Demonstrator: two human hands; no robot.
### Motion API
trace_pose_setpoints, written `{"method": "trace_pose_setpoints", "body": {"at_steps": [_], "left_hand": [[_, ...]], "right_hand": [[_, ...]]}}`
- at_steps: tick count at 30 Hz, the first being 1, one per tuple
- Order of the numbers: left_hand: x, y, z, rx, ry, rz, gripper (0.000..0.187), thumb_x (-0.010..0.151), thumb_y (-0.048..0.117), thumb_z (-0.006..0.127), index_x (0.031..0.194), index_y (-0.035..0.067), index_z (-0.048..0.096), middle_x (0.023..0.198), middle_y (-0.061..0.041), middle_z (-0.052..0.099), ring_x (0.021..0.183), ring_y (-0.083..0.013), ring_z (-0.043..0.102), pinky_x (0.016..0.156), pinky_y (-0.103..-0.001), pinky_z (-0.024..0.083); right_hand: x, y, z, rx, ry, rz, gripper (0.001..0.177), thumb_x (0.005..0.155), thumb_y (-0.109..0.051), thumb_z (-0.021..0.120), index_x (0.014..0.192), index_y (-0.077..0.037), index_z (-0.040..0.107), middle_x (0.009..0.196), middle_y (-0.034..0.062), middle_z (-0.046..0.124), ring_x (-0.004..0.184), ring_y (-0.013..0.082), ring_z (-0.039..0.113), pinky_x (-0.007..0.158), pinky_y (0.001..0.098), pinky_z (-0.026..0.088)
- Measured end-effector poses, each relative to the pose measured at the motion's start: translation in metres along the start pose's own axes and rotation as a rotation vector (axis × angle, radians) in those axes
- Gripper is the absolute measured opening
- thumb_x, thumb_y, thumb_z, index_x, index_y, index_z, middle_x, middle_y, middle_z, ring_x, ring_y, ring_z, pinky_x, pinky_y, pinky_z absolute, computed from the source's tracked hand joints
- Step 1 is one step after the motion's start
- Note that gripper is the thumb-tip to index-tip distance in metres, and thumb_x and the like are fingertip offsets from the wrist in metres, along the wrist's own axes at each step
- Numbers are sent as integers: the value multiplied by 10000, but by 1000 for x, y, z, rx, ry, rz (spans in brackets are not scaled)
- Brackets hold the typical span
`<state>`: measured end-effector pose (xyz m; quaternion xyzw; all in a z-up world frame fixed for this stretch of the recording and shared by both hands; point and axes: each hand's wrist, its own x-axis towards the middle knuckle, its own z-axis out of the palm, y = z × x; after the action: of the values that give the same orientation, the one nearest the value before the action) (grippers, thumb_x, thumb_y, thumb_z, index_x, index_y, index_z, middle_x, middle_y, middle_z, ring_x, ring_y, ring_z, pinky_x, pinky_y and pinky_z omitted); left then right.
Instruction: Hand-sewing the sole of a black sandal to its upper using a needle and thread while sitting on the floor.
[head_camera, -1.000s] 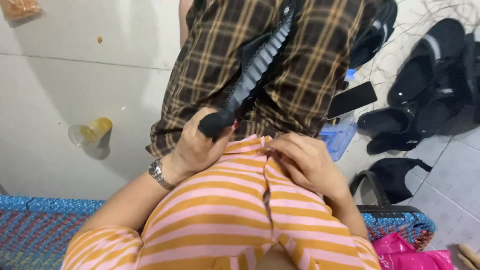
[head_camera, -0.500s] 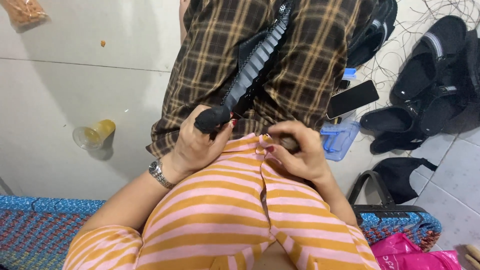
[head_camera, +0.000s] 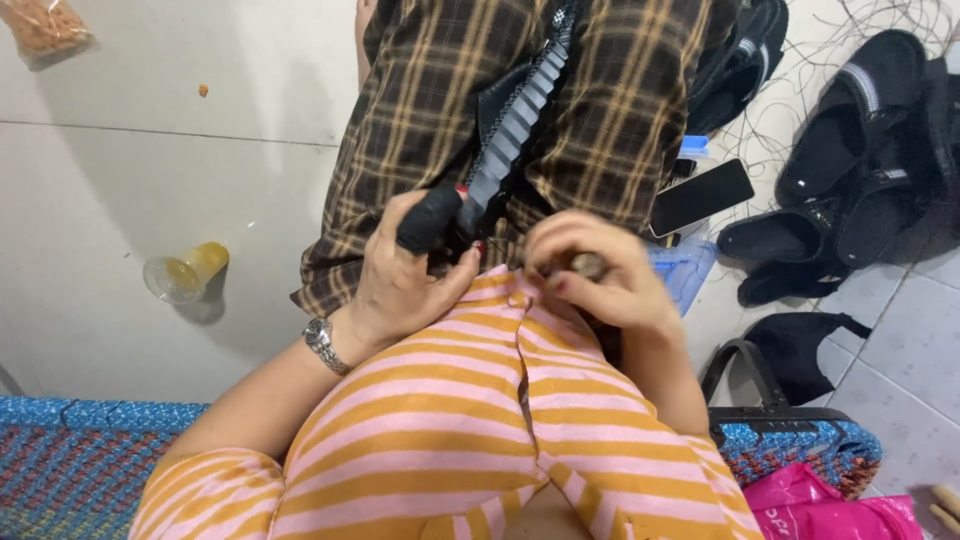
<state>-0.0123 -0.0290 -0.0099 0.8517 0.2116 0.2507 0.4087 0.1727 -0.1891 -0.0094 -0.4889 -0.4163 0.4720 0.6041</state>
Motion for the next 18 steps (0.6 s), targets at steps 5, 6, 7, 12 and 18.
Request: {"method": "trace_pose_setpoints", "body": {"at_steps": [5,6,7,12,18], "left_hand": [[0,4,-4,-67,-32,-48,604,797,53,808,1345,-22,565,1164,-228,578,991,-474,654,780,-518,579],[2,4,-4,-71,-29,-44,604,797,53,808,1345,-22,565,1164,-228,578,991,-474,654,780,-518,579],[2,5,-4,-70,-43,-60,588,786,74,816,1314,-32,577,1168,-228,580,996,-466,661,795,-509,581],[2,-1,6,-99,-121,-62,541,739,115,828,1215,-63,643,1216,-248,589,1037,-478,668,833,-497,577],[-8,-9,8,-38,-179,-87,492,722,177,819,1171,8,708,1215,-147,638,978,-390,711,811,-445,603]], "right_hand": [[-10,-45,-2,-1176,-56,131,158,888,-136,686,1024,-59,663,920,174,664,688,397,688,569,510,518],[-7,-42,3,-1181,-54,131,158,888,-136,686,1024,-59,663,920,174,664,688,397,688,569,510,518],[-6,-38,9,-1096,-54,58,127,921,-130,652,1031,-66,647,878,150,646,676,367,682,568,468,525],[-29,22,28,-359,195,-99,260,883,-150,715,1079,0,631,770,121,664,562,270,619,544,331,508],[-105,6,-61,-240,744,140,388,861,-206,831,1119,-76,573,830,49,697,690,85,682,639,196,540]]}}
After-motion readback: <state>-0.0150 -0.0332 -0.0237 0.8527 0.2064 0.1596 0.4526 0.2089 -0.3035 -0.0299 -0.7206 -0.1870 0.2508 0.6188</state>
